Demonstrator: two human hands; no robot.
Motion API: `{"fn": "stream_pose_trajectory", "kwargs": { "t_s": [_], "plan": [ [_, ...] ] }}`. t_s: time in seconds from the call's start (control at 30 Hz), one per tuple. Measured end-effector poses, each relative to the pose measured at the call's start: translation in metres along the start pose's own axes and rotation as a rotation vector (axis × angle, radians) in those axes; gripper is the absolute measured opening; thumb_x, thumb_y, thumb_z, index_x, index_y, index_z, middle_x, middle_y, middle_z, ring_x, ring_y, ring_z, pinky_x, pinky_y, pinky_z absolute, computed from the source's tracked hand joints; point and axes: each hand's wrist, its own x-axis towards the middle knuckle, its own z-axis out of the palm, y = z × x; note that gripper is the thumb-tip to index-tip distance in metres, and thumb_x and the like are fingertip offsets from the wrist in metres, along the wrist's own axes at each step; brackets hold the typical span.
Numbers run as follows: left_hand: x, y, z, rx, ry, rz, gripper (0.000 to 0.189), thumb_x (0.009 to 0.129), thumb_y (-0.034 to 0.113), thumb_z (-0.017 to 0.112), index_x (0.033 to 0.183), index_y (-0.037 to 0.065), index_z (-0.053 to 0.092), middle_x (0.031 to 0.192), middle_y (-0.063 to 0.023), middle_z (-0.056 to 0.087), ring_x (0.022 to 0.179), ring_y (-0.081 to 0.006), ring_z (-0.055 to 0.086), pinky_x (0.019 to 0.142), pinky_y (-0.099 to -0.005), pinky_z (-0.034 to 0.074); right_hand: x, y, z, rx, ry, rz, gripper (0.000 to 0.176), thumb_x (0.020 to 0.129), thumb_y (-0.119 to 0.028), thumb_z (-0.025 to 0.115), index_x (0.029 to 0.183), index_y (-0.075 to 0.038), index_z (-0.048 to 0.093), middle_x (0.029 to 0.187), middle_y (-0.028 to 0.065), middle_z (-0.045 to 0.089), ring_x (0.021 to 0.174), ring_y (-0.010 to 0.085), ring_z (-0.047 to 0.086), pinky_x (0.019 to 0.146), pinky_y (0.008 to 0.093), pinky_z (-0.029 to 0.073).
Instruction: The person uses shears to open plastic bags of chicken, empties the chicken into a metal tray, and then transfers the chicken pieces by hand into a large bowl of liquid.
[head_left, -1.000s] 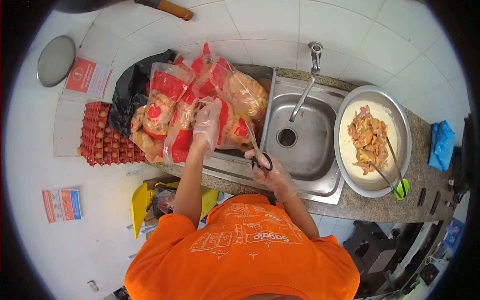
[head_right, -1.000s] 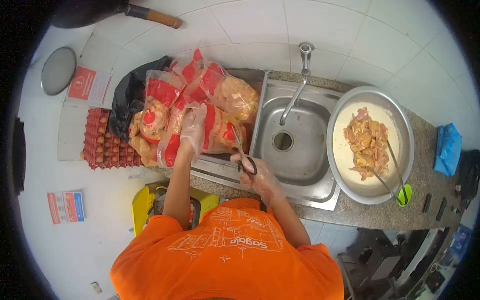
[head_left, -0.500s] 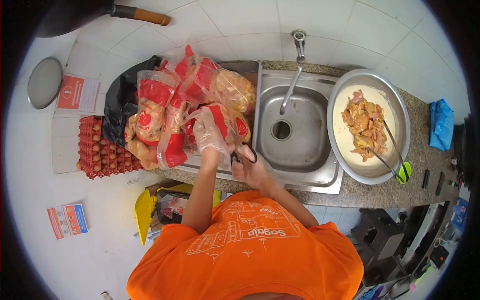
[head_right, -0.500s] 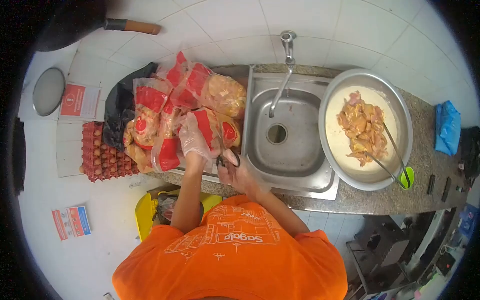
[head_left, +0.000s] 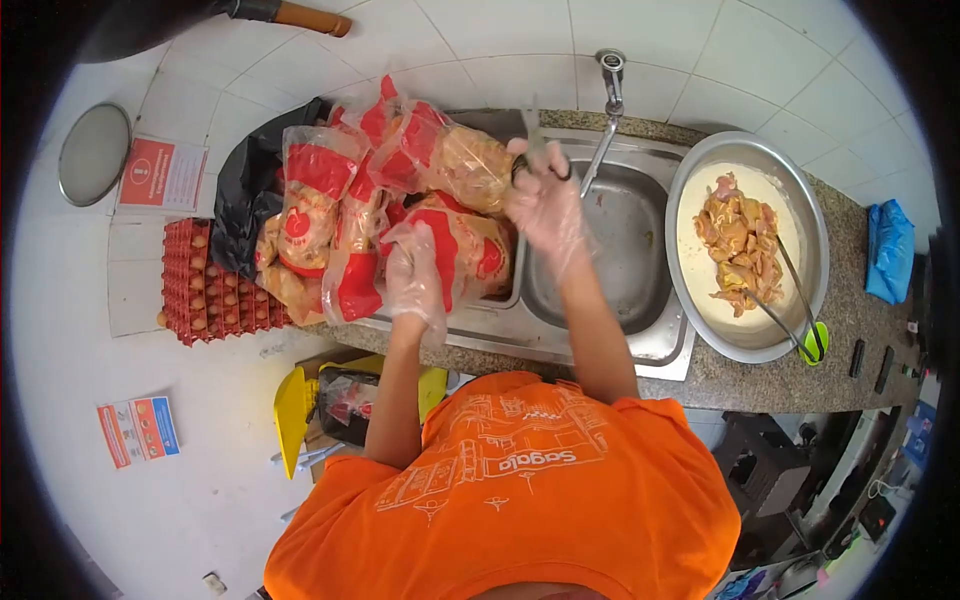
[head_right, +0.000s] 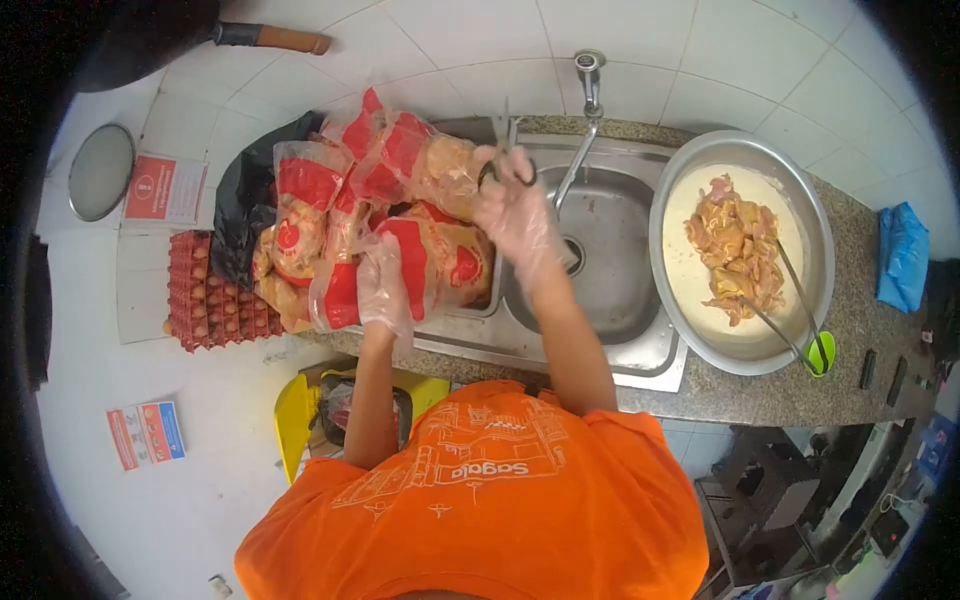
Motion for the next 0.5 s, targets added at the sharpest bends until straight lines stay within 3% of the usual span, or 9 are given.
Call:
{"fn": "stream_pose_trajectory", "kwargs": {
  "t_s": [0.07, 0.13, 0.2, 0.27, 0.3, 0.37, 0.4, 0.47, 0.5],
  "plan": [
    [0.013, -0.008, -0.004, -0.176, 0.248, -0.194, 0.028, 0.104, 0.031, 0.057, 0.095, 0.005, 0.059, 0.086, 0.0056, 0.053, 0.082, -0.0067, 0.045, 0.075, -0.0257, 0.042, -0.006, -0.011, -0.001, -0.052, 0.013, -0.045, 0.029, 0.102, -0.04, 0.051, 0.107, -0.013, 0.061, 0.065, -0.0065, 0.044, 0.056, 0.0082, 0.041, 0.049, 0.0249, 0.038],
    [0.022, -0.011, -0.009, -0.181, 0.246, -0.2, 0.032, 0.103, 0.034, 0.059, 0.109, 0.002, 0.061, 0.097, 0.0027, 0.058, 0.089, -0.0088, 0.048, 0.084, -0.0257, 0.042, -0.029, -0.005, -0.022, -0.247, -0.249, 0.178, 0.038, 0.103, -0.042, 0.05, 0.116, -0.008, 0.061, 0.062, -0.0063, 0.04, 0.054, 0.0075, 0.039, 0.048, 0.0232, 0.033],
    [0.029, -0.012, -0.01, -0.251, 0.327, -0.24, 0.042, 0.103, 0.036, 0.059, 0.124, 0.0, 0.059, 0.111, -0.0017, 0.061, 0.099, -0.0119, 0.052, 0.093, -0.0274, 0.041, -0.067, 0.011, -0.001, -0.372, -0.052, 0.184, 0.036, 0.103, -0.037, 0.049, 0.114, -0.006, 0.063, 0.058, -0.0068, 0.033, 0.052, 0.006, 0.035, 0.048, 0.0215, 0.027],
    [0.038, -0.036, -0.03, -0.176, 0.235, -0.214, 0.046, 0.103, 0.037, 0.059, 0.128, -0.001, 0.057, 0.117, -0.0034, 0.061, 0.105, -0.0129, 0.052, 0.097, -0.0288, 0.04, -0.087, 0.019, 0.015, -0.951, 0.177, 0.273, 0.032, 0.095, -0.035, 0.063, 0.106, -0.006, 0.066, 0.081, 0.0052, 0.065, 0.059, 0.0136, 0.052, 0.055, 0.0286, 0.04],
    [0.039, -0.045, -0.039, -0.097, 0.139, -0.186, 0.05, 0.103, 0.038, 0.058, 0.133, -0.001, 0.056, 0.122, -0.005, 0.061, 0.111, -0.0139, 0.053, 0.101, -0.0302, 0.039, -0.084, 0.019, 0.014, -0.953, 0.178, 0.281, 0.032, 0.095, -0.035, 0.063, 0.106, -0.006, 0.066, 0.081, 0.0052, 0.065, 0.059, 0.0136, 0.052, 0.055, 0.0286, 0.04],
    [0.034, -0.032, -0.042, -0.114, 0.136, -0.238, 0.051, 0.103, 0.038, 0.057, 0.135, -0.002, 0.054, 0.126, -0.0063, 0.061, 0.114, -0.0149, 0.053, 0.103, -0.031, 0.039, -0.068, 0.018, 0.007, -1.755, 0.051, 0.107, 0.037, 0.091, -0.032, 0.064, 0.1, 0.003, 0.066, 0.082, 0.0184, 0.068, 0.071, 0.0299, 0.065, 0.063, 0.0399, 0.049],
    [0.034, -0.026, -0.042, -0.133, 0.127, -0.276, 0.053, 0.103, 0.038, 0.056, 0.137, -0.002, 0.053, 0.129, -0.0075, 0.06, 0.117, -0.0159, 0.053, 0.105, -0.0318, 0.038, -0.053, 0.019, -0.002, -1.762, 0.052, 0.105, 0.037, 0.091, -0.032, 0.064, 0.1, 0.003, 0.066, 0.082, 0.0184, 0.068, 0.071, 0.0299, 0.065, 0.063, 0.0399, 0.049],
    [0.031, -0.025, -0.04, -0.116, 0.115, -0.248, 0.052, 0.104, 0.039, 0.055, 0.136, -0.003, 0.054, 0.129, -0.0082, 0.061, 0.117, -0.0164, 0.053, 0.105, -0.0316, 0.038, -0.014, 0.024, -0.018, -2.059, 0.287, -0.346, 0.036, 0.088, -0.029, 0.064, 0.095, 0.005, 0.066, 0.088, 0.0277, 0.067, 0.084, 0.0428, 0.067, 0.076, 0.0476, 0.052],
    [0.028, -0.023, -0.04, -0.09, 0.109, -0.223, 0.052, 0.104, 0.039, 0.054, 0.135, -0.003, 0.054, 0.129, -0.0089, 0.061, 0.117, -0.0168, 0.053, 0.105, -0.0315, 0.038, 0.001, 0.021, -0.014, -2.066, 0.27, -0.354, 0.036, 0.088, -0.029, 0.064, 0.095, 0.005, 0.066, 0.088, 0.0277, 0.067, 0.084, 0.0428, 0.067, 0.076, 0.0476, 0.052]
  ]
}}
